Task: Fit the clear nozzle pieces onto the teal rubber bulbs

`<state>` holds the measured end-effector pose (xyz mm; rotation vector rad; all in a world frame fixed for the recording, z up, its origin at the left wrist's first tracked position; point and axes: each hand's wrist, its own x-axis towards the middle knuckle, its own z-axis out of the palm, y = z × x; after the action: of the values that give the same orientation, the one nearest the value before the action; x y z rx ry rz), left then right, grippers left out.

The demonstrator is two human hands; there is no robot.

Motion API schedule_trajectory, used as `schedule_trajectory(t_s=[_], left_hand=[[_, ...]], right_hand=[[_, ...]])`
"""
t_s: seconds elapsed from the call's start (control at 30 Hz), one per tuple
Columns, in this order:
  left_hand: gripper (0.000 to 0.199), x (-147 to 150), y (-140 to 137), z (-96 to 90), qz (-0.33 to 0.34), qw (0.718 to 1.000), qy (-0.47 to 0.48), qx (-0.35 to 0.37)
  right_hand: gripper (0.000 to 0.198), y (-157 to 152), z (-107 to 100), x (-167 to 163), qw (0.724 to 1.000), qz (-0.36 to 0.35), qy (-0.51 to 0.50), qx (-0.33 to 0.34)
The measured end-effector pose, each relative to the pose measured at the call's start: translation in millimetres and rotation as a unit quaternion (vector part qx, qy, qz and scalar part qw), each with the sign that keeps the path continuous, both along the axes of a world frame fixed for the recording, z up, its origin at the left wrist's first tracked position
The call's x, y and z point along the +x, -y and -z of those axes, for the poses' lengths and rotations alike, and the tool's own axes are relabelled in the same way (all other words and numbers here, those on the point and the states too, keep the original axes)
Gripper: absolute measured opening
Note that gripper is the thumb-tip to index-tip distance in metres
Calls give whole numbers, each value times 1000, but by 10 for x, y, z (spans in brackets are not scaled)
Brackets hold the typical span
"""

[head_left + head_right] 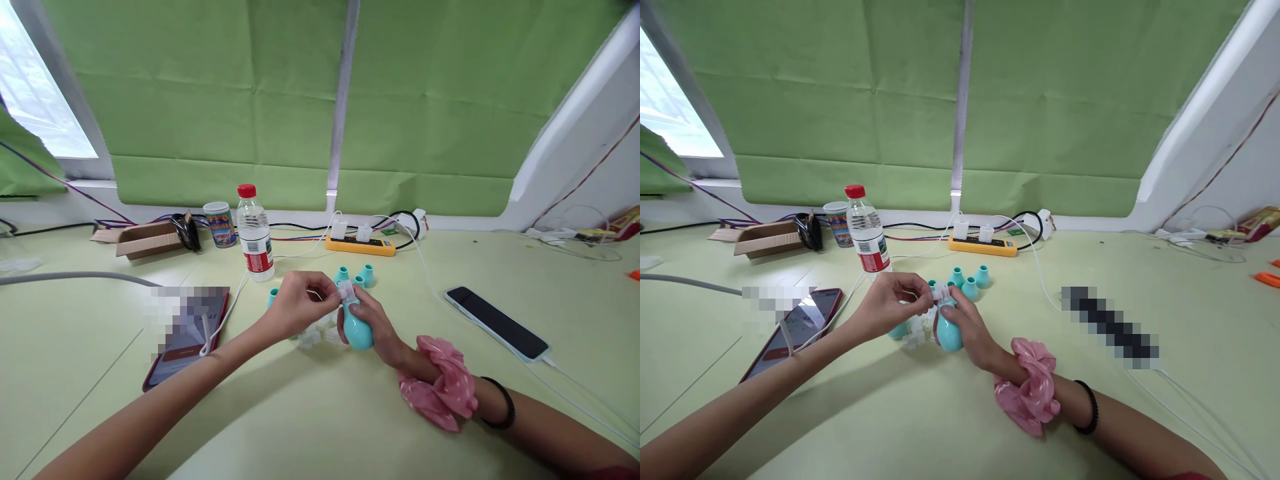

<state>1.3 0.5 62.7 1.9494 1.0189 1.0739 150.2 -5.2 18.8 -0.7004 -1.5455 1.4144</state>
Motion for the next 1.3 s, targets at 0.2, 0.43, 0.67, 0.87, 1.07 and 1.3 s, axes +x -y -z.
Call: schedule_trajectory(t_s=[0.2, 0.43, 0.67, 0.87, 1.07, 1.3], left_hand=[[9, -58, -89, -60, 59, 971, 116, -200], [11, -186, -260, 47, -60, 980, -179, 67], [20, -206, -474, 361, -55, 929, -336, 145], [24, -286, -504, 290, -71, 931, -335, 128], [40, -391, -586, 192, -58, 905, -389, 162], [35, -518, -904, 136, 39, 868, -485, 101]], right_hand=[[17, 29, -46, -33, 985, -33, -140, -99], [13, -157, -93, 149, 995, 10, -91, -26], [16, -234, 16, 120, 1000, 20, -5, -4], [22, -350, 112, 175, 991, 85, 80, 58], [24, -468, 50, 192, 985, 78, 113, 100], [10, -843, -253, 96, 868, 135, 357, 318]])
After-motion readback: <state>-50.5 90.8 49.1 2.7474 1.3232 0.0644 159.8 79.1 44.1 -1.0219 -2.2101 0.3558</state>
